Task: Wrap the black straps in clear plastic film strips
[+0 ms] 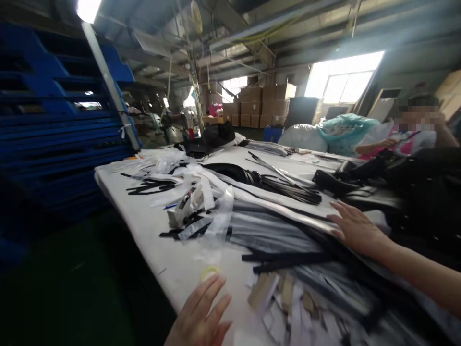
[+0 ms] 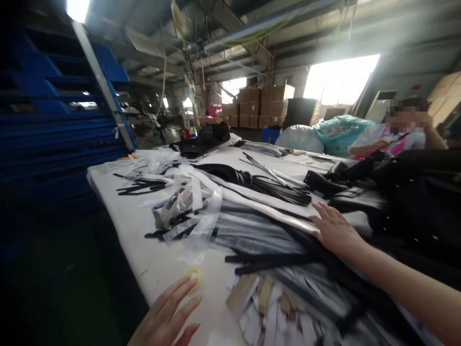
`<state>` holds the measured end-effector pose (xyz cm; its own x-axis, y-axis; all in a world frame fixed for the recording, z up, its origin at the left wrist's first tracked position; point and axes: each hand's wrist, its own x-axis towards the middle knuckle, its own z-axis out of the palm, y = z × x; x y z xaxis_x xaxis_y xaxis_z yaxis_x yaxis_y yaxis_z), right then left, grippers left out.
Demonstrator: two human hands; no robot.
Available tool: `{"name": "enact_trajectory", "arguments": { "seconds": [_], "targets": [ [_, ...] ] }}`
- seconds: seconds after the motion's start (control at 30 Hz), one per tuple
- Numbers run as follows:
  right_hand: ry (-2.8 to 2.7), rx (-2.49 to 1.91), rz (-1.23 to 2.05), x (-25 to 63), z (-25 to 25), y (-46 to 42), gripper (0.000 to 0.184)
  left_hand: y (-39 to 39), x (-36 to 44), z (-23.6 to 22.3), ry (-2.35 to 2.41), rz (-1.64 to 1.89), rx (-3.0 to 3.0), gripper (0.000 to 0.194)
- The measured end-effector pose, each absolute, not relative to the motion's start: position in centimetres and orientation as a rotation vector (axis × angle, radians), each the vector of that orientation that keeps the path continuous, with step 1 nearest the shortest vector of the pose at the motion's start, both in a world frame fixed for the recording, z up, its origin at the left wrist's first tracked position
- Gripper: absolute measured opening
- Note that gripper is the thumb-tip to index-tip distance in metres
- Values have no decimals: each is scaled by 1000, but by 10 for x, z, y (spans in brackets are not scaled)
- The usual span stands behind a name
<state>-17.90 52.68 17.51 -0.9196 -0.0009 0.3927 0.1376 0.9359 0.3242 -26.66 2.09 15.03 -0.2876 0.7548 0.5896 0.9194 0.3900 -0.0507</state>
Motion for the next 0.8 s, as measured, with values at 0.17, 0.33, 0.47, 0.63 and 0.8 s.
{"name": "enact_trajectory", "arguments": {
  "seconds": [0.17, 0.33, 0.47, 0.63, 0.8],
  "targets": [
    [-2857, -88, -413, -33, 244, 454, 40, 53, -201, 153, -2277, -694, -1753, 28],
    [-2911, -347, -254, 100, 259, 439, 46, 82, -150, 135, -2349, -850, -2021, 30],
    [-2939, -628, -75, 188, 220, 426, 41, 108, -111, 128, -2323, -905, -2180, 34],
    [-2903, -753, 217, 223, 150, 368, 60, 160, -75, 126, -2387, -861, -2153, 31],
    [-2795, -743, 89, 211, 77, 336, 58, 236, -60, 121, -2627, -510, -2058, 36]
  ]
}}
